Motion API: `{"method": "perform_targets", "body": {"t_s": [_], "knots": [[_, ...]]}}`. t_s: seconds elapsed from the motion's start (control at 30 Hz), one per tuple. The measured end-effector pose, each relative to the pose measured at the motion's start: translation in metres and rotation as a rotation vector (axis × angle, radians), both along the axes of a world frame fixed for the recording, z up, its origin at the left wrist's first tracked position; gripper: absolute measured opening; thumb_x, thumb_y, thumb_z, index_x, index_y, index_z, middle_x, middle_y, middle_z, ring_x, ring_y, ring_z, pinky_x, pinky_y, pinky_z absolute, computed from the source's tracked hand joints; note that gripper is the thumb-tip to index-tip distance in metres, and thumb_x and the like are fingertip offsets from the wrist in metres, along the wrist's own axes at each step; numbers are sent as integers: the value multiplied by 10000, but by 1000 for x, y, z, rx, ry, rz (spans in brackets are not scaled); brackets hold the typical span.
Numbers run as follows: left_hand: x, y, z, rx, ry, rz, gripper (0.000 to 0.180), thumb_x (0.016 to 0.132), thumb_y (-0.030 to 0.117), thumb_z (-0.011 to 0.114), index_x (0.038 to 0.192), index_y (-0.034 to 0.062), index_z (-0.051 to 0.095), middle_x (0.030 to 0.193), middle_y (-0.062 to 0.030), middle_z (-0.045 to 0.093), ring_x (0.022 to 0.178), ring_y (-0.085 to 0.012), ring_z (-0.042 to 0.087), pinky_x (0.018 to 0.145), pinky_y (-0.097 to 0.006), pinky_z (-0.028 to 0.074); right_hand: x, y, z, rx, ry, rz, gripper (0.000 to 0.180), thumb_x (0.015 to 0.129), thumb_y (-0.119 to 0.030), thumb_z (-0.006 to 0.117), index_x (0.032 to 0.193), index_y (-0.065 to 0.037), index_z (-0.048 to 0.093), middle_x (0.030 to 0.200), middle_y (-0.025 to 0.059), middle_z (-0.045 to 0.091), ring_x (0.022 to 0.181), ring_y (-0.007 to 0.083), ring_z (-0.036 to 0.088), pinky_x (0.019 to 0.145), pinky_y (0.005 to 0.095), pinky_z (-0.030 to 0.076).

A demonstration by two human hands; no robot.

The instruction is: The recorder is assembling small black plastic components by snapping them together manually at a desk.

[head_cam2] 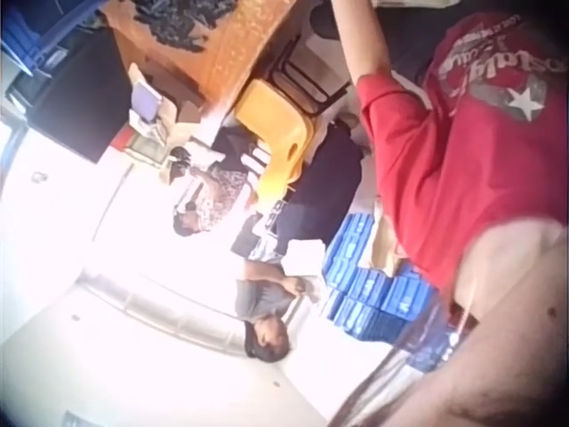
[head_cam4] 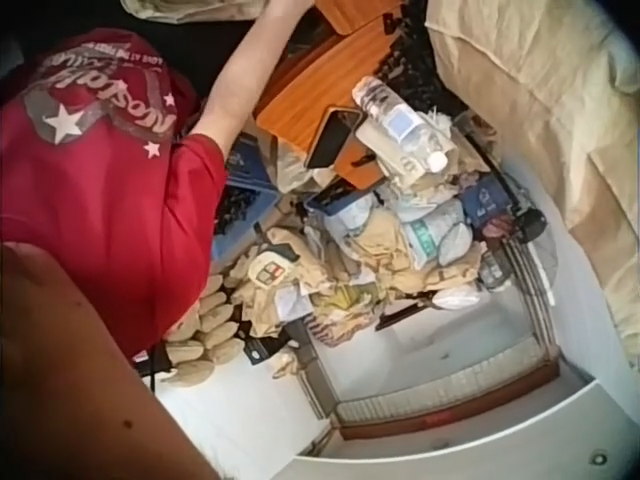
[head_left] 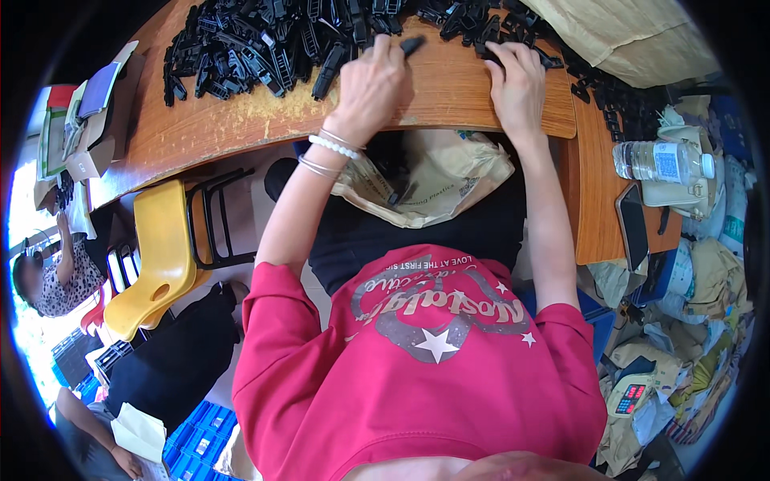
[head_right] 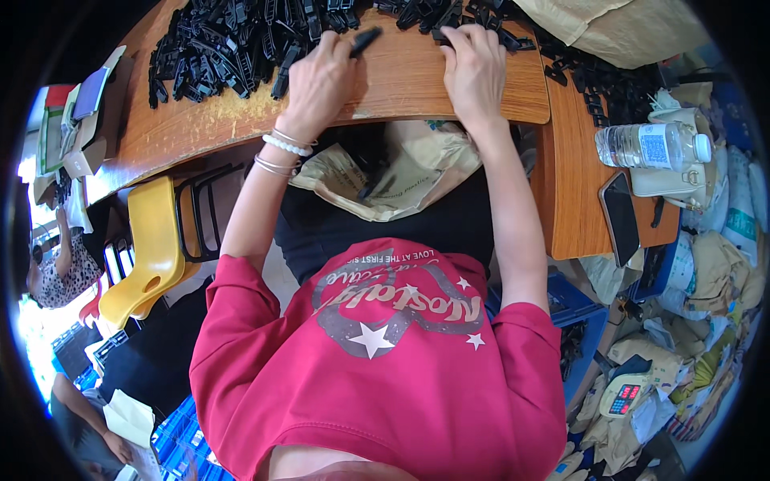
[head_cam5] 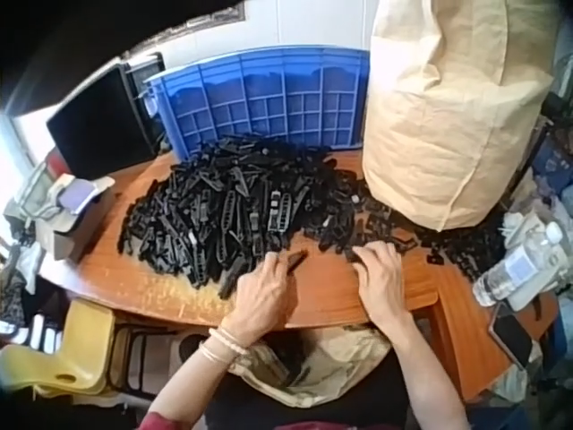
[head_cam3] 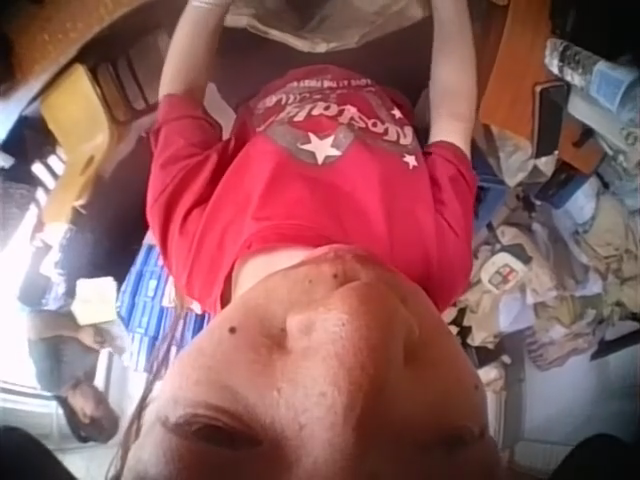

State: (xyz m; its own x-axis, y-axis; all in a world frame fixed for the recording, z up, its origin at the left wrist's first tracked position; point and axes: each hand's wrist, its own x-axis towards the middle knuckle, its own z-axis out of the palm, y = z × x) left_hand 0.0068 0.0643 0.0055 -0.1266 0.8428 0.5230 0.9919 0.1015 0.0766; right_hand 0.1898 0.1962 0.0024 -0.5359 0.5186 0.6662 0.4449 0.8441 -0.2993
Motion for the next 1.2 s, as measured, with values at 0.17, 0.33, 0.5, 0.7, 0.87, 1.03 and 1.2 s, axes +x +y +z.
{"method": "perform_targets", "body": {"t_s": [0.17,0.33,0.5,0.7,0.87,1.03,1.2], "knots": [[23,-14,-1,-128,27,-90,255,806,84,582,1048,31,521,931,-148,542,696,-222,647,491,-315,509,-2,10,-4,112,-174,14,251,762,-93,722,1009,-64,692,1050,75,581,1018,263,511,805,406,384],[36,-26,1,-176,-59,-158,295,824,105,589,1107,85,507,966,-130,522,730,-244,653,483,-353,506,1,-10,4,95,-52,105,262,769,-107,735,1009,-50,645,1019,73,596,1000,260,543,816,388,388],[11,-7,14,-79,-259,-278,496,727,60,694,1197,92,540,1085,-141,537,824,-320,656,685,-386,537,17,-34,6,-513,198,134,253,828,-42,709,1062,2,625,891,70,611,709,157,569,653,261,474],[8,9,2,-156,-394,-360,207,824,139,698,1001,39,661,944,-121,597,793,-344,627,694,-396,515,25,-43,2,-844,227,209,229,798,-29,747,1008,42,691,797,27,592,666,68,505,582,212,412],[6,7,6,-132,-454,-368,194,825,126,692,976,9,660,947,-125,597,800,-354,626,682,-399,509,32,-37,12,-838,116,191,245,797,-33,749,1028,36,705,818,33,599,694,88,520,614,220,426],[11,8,1,-129,-460,-453,180,834,112,677,978,5,664,943,-125,610,790,-355,625,679,-401,512,18,-37,3,-710,147,321,209,781,-18,740,985,21,718,877,67,607,781,152,566,697,263,458],[7,4,5,-134,-425,-451,226,828,164,706,993,14,673,936,-123,618,766,-323,638,658,-384,519,22,-33,2,-781,106,355,167,799,-1,712,964,23,718,888,70,617,799,159,600,718,254,474]]}}
